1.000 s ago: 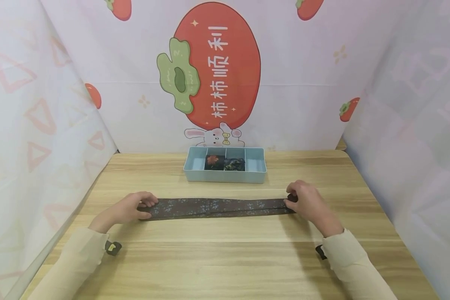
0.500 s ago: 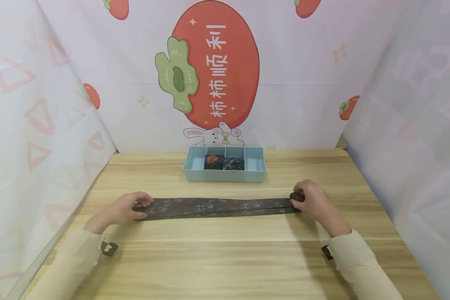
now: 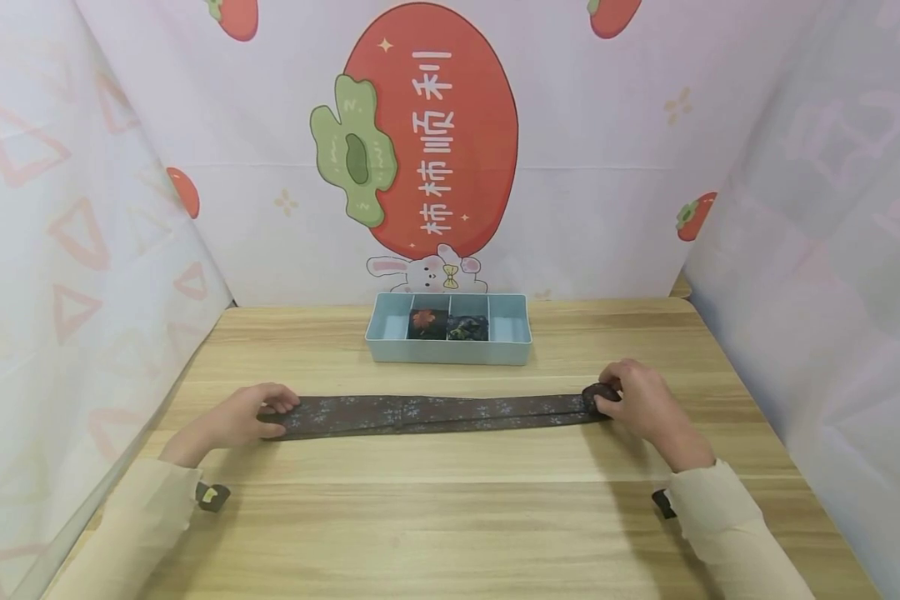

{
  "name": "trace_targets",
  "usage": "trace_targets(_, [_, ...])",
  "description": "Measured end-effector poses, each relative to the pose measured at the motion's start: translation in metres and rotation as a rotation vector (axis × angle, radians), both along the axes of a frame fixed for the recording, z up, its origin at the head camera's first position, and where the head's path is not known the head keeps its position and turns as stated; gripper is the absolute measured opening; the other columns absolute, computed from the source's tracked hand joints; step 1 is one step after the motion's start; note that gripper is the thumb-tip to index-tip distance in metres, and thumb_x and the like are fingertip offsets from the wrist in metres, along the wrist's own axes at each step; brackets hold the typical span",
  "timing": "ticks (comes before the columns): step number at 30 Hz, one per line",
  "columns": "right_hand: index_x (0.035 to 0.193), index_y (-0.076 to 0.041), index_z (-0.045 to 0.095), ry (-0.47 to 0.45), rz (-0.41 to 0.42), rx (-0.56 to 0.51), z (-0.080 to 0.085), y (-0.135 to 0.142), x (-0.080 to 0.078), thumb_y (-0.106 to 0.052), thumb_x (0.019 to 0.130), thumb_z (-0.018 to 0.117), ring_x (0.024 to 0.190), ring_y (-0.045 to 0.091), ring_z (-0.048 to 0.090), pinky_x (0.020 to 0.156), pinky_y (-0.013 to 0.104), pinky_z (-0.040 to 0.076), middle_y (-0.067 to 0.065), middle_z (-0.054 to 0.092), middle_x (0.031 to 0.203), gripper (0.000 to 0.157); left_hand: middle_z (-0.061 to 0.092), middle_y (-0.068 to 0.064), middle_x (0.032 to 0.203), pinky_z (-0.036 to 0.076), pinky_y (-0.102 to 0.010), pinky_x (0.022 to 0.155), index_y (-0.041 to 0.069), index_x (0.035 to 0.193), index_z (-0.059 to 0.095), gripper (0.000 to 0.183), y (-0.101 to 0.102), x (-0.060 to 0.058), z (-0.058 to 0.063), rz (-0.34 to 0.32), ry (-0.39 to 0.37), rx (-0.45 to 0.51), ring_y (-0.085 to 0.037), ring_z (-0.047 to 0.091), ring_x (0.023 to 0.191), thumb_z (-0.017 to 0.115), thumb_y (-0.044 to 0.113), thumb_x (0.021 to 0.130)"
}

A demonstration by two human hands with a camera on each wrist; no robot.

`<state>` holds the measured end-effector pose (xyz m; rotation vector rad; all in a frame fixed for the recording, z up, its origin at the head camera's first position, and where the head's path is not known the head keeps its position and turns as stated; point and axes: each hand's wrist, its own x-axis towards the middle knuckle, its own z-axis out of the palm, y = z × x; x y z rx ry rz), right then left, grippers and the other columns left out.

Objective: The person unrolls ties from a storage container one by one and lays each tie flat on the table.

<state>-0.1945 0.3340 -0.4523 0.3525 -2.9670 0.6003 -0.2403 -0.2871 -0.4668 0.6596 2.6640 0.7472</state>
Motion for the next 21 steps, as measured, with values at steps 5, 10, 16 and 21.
trace_targets(5, [0.104, 0.004, 0.074, 0.016, 0.012, 0.017, 0.007, -0.008, -0.001, -0.012, 0.085, 0.085, 0.088, 0.031, 0.070, 0.079, 0.051, 0.060, 0.017, 0.073, 0.098, 0.027, 0.070, -0.011, 0.113, 0.058, -0.043, 0.090, 0.000, 0.123, 0.068, 0.037, 0.001, -0.001, 0.001, -0.001, -0.012, -0.015, -0.022, 0.065, 0.102, 0.083, 0.003, 0.088])
trace_targets(10, [0.103, 0.004, 0.075, 0.019, 0.054, 0.030, 0.009, -0.020, -0.003, -0.010, 0.085, 0.085, 0.087, 0.027, 0.070, 0.077, 0.046, 0.061, 0.014, 0.073, 0.097, 0.025, 0.070, -0.010, 0.113, 0.057, -0.042, 0.090, 0.000, 0.123, 0.069, 0.038, 0.001, -0.001, 0.001, 0.012, -0.020, -0.030, -0.022, 0.065, 0.102, 0.083, 0.002, 0.088])
trace_targets(16, [0.101, 0.005, 0.074, 0.018, 0.066, 0.028, 0.003, -0.022, -0.004, -0.005, 0.084, 0.086, 0.085, 0.026, 0.069, 0.075, 0.043, 0.061, 0.013, 0.071, 0.094, 0.023, 0.070, -0.011, 0.113, 0.057, -0.044, 0.090, 0.000, 0.122, 0.068, 0.038, 0.003, 0.000, 0.002, 0.017, -0.031, -0.018, -0.023, 0.065, 0.102, 0.083, 0.002, 0.088])
trace_targets(21, [0.099, 0.005, 0.073, 0.053, 0.057, 0.019, -0.001, -0.013, -0.005, -0.006, 0.082, 0.088, 0.085, 0.027, 0.069, 0.075, 0.045, 0.061, 0.015, 0.071, 0.094, 0.025, 0.071, -0.011, 0.114, 0.057, -0.044, 0.090, -0.001, 0.123, 0.068, 0.038, 0.003, 0.000, 0.003, 0.012, -0.021, -0.017, -0.023, 0.065, 0.102, 0.083, 0.002, 0.088])
